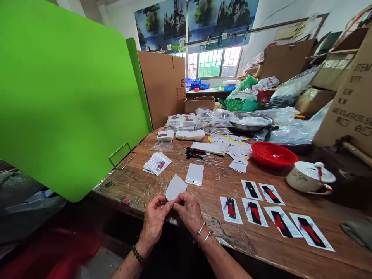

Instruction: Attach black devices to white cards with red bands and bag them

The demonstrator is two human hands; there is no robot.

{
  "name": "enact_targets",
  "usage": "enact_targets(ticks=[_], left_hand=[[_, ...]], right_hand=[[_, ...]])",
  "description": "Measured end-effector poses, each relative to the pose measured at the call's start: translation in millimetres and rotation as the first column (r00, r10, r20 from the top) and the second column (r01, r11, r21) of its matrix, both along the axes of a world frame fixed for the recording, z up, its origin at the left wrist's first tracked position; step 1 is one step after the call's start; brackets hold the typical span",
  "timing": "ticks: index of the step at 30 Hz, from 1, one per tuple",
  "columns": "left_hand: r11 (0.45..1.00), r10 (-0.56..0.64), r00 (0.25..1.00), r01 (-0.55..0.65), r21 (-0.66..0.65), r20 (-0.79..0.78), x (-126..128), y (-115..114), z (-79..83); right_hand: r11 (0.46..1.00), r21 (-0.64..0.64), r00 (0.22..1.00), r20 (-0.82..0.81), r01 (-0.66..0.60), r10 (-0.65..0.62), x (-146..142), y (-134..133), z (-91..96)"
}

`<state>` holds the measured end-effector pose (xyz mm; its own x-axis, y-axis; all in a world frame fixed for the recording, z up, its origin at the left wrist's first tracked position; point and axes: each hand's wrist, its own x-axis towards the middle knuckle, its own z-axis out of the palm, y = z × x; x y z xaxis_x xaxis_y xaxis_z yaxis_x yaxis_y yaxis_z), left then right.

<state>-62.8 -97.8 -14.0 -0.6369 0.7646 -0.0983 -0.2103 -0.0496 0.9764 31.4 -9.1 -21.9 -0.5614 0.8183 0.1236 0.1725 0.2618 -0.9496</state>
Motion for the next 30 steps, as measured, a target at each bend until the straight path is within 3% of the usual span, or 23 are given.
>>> enact_targets(ticks=[4,10,14,17,20,24,30], left_hand=[[0.996,0.080,0.995,-0.082,-0.027,-0.063,-3.9,-0.5,-5.5],[0.995,0.015,0.993,-0.026,-0.093,-0.119,-1.7,-4.8,2.3],[0.991,0.051,0.987,-0.069,-0.115,-0.150,-5.5,-4.9,1.7],[0.993,0.035,0.992,-0.048,-0.108,-0.119,-8.2,-3.7,-0.4],[0.991,0.014,0.990,-0.032,-0.127,-0.143,-10.1,-2.6,-1.4],[0.974,0.006,0.951,-0.075,-0.214,-0.308,-13.8,-0.7,-4.3],[0.933,0.013,0.813,-0.220,-0.286,-0.583,-17.4,5.2,-2.7]], right_hand=[[0.978,-0.170,0.993,0.003,-0.118,0.121,-1.9,0.7,2.3],[0.985,-0.163,0.999,-0.004,-0.050,0.050,-6.7,0.1,0.2],[0.951,-0.274,0.989,-0.020,-0.143,0.143,-6.3,-1.3,5.0],[0.945,-0.289,0.987,0.011,-0.151,0.161,-5.6,-1.9,10.4],[0.975,-0.191,0.990,0.063,-0.115,0.130,-6.2,-3.6,11.2],[0.995,0.098,0.994,0.105,0.000,-0.011,-8.1,-10.5,4.5],[0.858,0.509,0.989,0.079,0.068,-0.125,-12.2,-24.5,-8.7]])
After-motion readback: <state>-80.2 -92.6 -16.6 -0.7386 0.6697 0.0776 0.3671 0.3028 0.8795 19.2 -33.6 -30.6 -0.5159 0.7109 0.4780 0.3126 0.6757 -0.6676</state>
